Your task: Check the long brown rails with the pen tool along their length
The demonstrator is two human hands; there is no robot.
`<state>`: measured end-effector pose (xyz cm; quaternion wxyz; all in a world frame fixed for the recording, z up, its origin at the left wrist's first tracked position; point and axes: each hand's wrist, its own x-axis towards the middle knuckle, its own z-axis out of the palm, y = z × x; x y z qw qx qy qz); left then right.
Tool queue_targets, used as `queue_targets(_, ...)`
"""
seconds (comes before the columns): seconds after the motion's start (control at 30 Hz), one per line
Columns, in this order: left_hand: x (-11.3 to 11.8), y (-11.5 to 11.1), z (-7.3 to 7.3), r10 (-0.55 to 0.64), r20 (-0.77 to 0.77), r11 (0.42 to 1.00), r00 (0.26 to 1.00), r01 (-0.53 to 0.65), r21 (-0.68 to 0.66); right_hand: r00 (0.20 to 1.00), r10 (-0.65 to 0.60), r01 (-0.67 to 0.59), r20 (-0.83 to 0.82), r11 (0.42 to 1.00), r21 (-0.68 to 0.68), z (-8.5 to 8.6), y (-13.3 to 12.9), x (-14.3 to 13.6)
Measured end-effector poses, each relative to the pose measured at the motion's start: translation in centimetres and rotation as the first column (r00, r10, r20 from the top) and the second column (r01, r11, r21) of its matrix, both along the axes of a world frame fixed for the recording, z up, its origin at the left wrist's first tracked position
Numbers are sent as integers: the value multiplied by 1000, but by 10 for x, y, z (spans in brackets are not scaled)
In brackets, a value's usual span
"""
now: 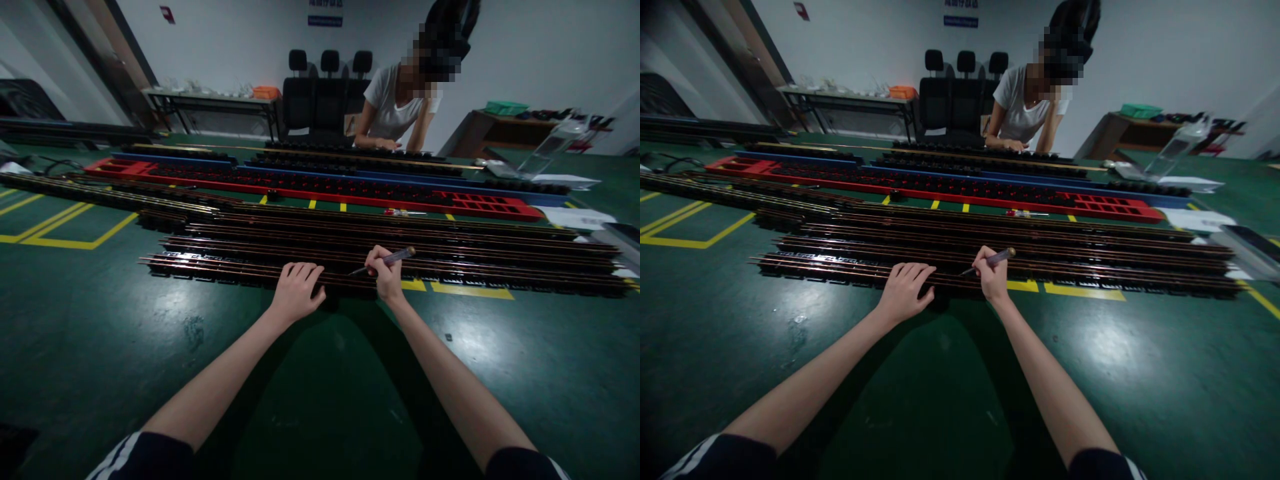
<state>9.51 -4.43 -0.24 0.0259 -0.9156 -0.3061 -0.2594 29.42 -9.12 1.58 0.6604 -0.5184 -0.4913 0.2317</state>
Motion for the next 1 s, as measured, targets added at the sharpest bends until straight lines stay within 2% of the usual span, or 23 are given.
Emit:
queue_targets(0.37, 0, 2, -2, 60, -38, 997, 997, -58, 55, 998, 59, -59, 20, 998, 4, 1, 0, -6)
queue_targets(1.0, 1, 0, -4, 81, -43, 991, 996, -76, 109, 994, -23, 30, -105, 997, 69, 2, 1, -2)
